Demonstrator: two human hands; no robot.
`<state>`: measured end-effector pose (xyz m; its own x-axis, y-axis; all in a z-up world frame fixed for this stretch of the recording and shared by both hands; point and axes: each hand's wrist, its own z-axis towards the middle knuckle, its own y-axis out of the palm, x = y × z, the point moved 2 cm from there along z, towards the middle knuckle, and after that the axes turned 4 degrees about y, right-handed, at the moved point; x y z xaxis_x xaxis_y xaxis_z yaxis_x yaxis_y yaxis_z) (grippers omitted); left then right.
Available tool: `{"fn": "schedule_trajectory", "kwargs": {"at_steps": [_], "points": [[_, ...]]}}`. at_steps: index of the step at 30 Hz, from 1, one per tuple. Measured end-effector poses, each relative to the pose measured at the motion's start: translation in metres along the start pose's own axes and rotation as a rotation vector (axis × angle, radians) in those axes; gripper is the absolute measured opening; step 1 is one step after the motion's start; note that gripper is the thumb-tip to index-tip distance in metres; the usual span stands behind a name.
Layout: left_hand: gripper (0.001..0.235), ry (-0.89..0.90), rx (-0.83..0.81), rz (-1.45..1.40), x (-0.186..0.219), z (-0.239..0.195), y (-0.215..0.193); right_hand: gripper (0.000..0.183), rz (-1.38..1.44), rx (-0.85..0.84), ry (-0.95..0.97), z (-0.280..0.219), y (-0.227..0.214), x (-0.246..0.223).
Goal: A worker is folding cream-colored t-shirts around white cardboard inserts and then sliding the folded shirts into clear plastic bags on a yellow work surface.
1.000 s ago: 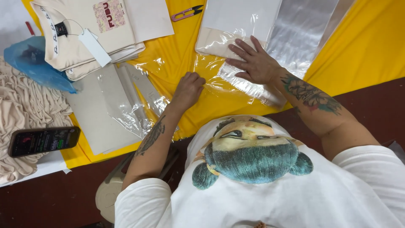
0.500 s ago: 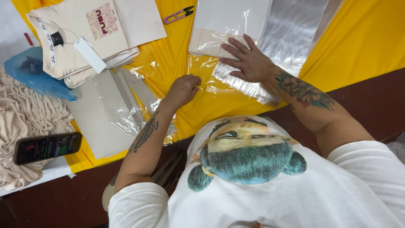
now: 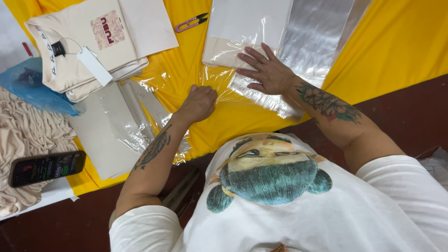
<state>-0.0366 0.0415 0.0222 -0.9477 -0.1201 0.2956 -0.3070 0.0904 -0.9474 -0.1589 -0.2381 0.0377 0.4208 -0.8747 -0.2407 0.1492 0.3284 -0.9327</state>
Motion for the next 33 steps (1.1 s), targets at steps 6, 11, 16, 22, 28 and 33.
{"fn": "schedule_trajectory", "kwargs": {"at_steps": [6, 11, 16, 22, 28, 33], "points": [[0.008, 0.072, 0.015, 0.094, 0.015, -0.008, -0.011, 0.063, 0.022, 0.015, -0.055, 0.0, 0.001, 0.004], [0.012, 0.11, 0.007, 0.097, 0.023, -0.021, 0.006, 0.062, 0.032, 0.0, -0.071, 0.002, 0.0, 0.0], [0.021, 0.132, -0.063, 0.063, 0.04, -0.053, 0.014, 0.063, 0.042, -0.036, -0.071, 0.003, -0.002, -0.001], [0.022, -0.089, -0.597, -0.225, 0.104, -0.134, -0.002, 0.063, 0.044, -0.065, -0.046, 0.006, -0.003, -0.001], [0.01, -0.688, -0.681, -0.563, 0.117, -0.231, 0.046, 0.055, 0.109, -0.06, -0.033, 0.008, -0.009, -0.006], [0.072, -0.964, -0.626, -0.465, 0.11, -0.271, 0.132, 0.062, 0.092, 0.02, -0.103, -0.012, -0.032, -0.03]]}}
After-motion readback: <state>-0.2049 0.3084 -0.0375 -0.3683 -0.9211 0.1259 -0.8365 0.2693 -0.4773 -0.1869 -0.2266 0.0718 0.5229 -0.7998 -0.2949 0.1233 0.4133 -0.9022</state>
